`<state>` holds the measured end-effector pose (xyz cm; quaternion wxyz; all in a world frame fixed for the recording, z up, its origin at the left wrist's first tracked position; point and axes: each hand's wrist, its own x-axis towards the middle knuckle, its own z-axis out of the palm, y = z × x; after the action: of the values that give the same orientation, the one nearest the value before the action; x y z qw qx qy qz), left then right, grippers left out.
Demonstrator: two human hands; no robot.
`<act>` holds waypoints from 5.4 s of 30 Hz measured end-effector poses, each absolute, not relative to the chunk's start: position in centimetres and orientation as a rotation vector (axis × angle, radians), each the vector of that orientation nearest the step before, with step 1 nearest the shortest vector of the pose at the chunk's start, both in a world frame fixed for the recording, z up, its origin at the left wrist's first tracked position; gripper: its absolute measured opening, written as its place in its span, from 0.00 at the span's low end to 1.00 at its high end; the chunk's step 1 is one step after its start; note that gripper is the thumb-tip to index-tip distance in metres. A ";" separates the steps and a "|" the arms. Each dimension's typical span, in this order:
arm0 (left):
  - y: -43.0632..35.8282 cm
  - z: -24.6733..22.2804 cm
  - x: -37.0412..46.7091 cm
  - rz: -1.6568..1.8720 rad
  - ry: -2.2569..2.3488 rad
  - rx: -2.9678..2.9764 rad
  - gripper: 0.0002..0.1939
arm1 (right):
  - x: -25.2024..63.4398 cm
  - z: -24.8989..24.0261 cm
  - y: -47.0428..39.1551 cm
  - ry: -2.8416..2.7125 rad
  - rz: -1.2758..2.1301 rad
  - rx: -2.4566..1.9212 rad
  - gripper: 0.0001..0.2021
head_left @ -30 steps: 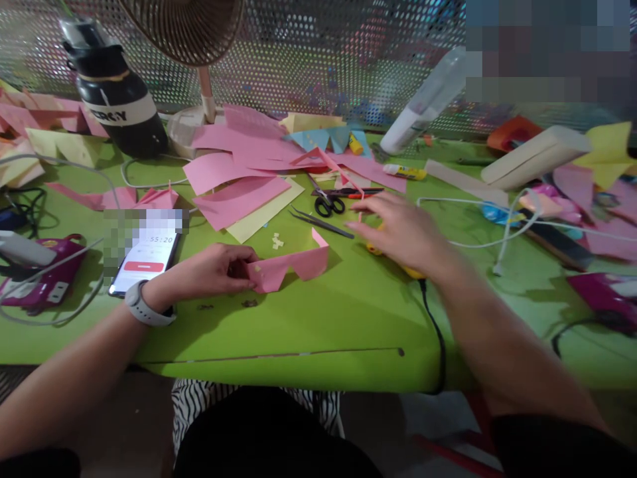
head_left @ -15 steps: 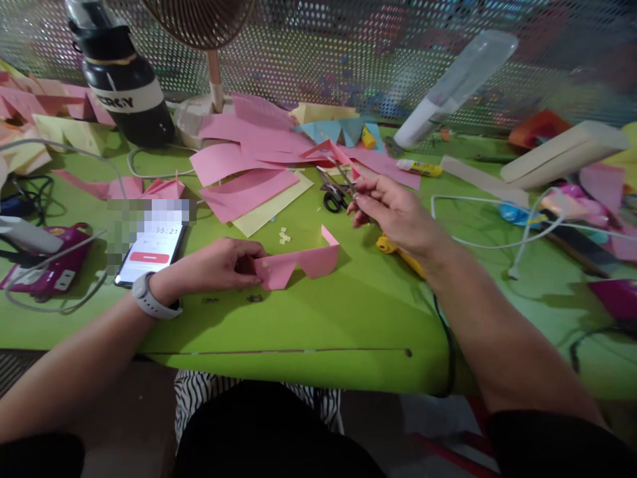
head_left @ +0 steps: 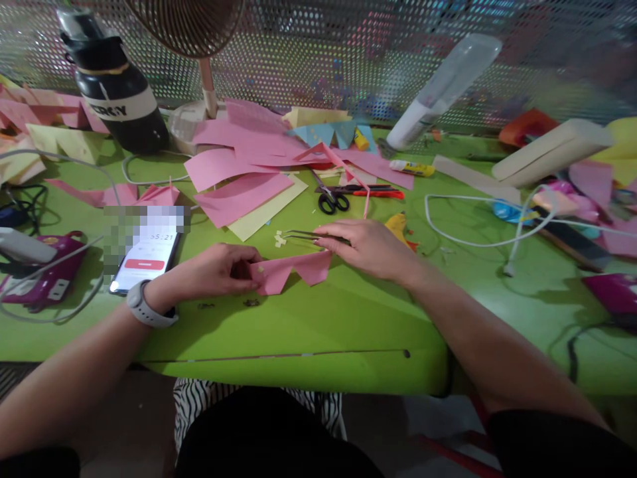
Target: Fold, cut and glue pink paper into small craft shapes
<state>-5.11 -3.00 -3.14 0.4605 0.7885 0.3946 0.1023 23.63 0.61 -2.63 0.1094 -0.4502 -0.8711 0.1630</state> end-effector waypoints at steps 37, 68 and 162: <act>-3.0 -3.0 -5.1 0.249 0.946 1.902 0.07 | 23.7 -1.9 2.5 -2.569 0.756 -1.488 0.13; -3.0 -3.4 -5.2 0.291 0.908 1.905 0.07 | 23.8 -2.2 2.6 -2.500 0.936 -1.427 0.14; -2.7 -3.1 -4.9 0.230 0.927 1.842 0.11 | 22.4 -0.4 -2.0 -2.623 1.039 -1.268 0.15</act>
<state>-4.94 -2.67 -3.11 0.5083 0.7646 0.3846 0.0955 22.40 -1.98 -0.37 0.0243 -0.4100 -0.8477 0.3359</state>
